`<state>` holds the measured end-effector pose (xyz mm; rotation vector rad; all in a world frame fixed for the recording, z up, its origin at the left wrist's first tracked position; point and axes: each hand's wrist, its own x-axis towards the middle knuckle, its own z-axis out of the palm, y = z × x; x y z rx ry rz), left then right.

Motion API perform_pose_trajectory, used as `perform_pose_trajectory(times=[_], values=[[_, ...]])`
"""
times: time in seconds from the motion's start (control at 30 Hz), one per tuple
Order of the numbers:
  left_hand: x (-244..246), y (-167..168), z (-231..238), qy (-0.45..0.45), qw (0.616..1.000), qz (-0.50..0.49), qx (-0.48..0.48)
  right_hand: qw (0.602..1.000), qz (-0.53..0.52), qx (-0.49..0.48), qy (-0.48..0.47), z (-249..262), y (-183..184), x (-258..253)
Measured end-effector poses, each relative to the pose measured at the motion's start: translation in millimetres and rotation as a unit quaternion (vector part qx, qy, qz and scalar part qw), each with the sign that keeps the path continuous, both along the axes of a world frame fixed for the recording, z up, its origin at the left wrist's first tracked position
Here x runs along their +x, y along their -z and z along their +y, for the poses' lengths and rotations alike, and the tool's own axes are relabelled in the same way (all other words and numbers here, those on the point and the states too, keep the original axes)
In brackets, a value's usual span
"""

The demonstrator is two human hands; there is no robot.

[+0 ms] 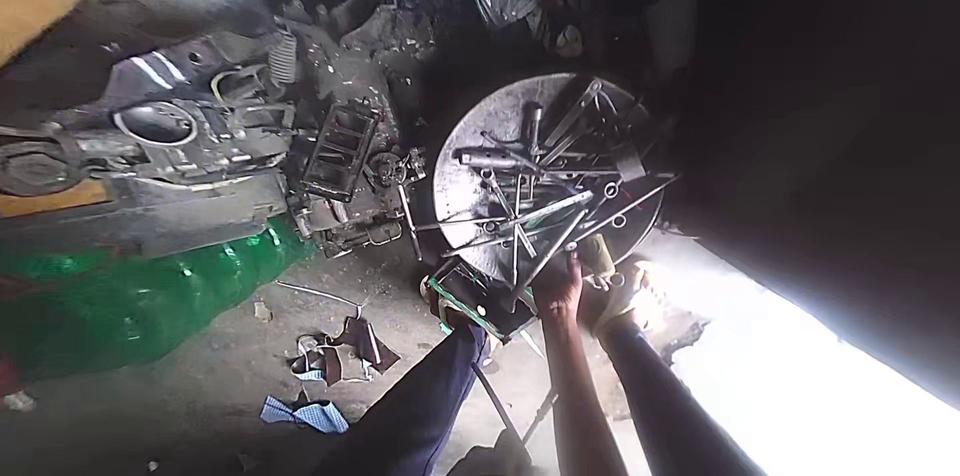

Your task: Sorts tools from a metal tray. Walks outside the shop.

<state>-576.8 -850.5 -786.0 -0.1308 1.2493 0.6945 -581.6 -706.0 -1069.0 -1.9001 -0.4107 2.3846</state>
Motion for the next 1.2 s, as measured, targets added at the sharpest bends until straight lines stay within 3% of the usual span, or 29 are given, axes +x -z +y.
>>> perform_pose_trajectory(times=[0.17,0.37,0.47,0.63,0.8,0.9,1.0,1.13,1.2], values=[[1.5,14.3,-4.0,0.023,0.999,0.038,-0.002,0.999,-0.043,0.005,0.011,-9.2,14.2,0.4],[-8.9,24.0,-20.0,0.029,0.997,0.055,-0.053,0.996,-0.054,0.066,-0.023,20.1,26.4,1.0],[-21.4,32.8,-17.5,0.046,0.996,0.071,-0.041,0.996,-0.023,0.09,-0.005,28.5,36.2,-18.1],[-59.6,26.8,-10.9,0.077,0.984,0.138,-0.082,0.998,-0.016,0.049,0.021,14.4,32.6,-61.6],[-79.1,35.1,-17.8,0.082,0.982,0.145,-0.089,0.999,0.028,-0.004,-0.032,-1.1,32.8,-115.8],[-88.9,41.8,-19.5,0.083,0.983,0.131,-0.092,0.999,0.032,0.005,-0.044,4.2,38.6,-147.1],[-79.6,37.2,-22.5,0.063,0.981,0.162,-0.084,0.997,0.039,0.031,-0.055,0.4,45.0,-147.0],[-74.5,13.6,2.4,0.103,0.989,0.031,-0.098,0.996,0.02,0.012,-0.081,1.3,24.0,-119.1],[-44.7,8.0,8.6,0.093,0.993,-0.015,-0.069,0.979,-0.014,0.042,-0.198,-6.2,8.4,-88.4]])
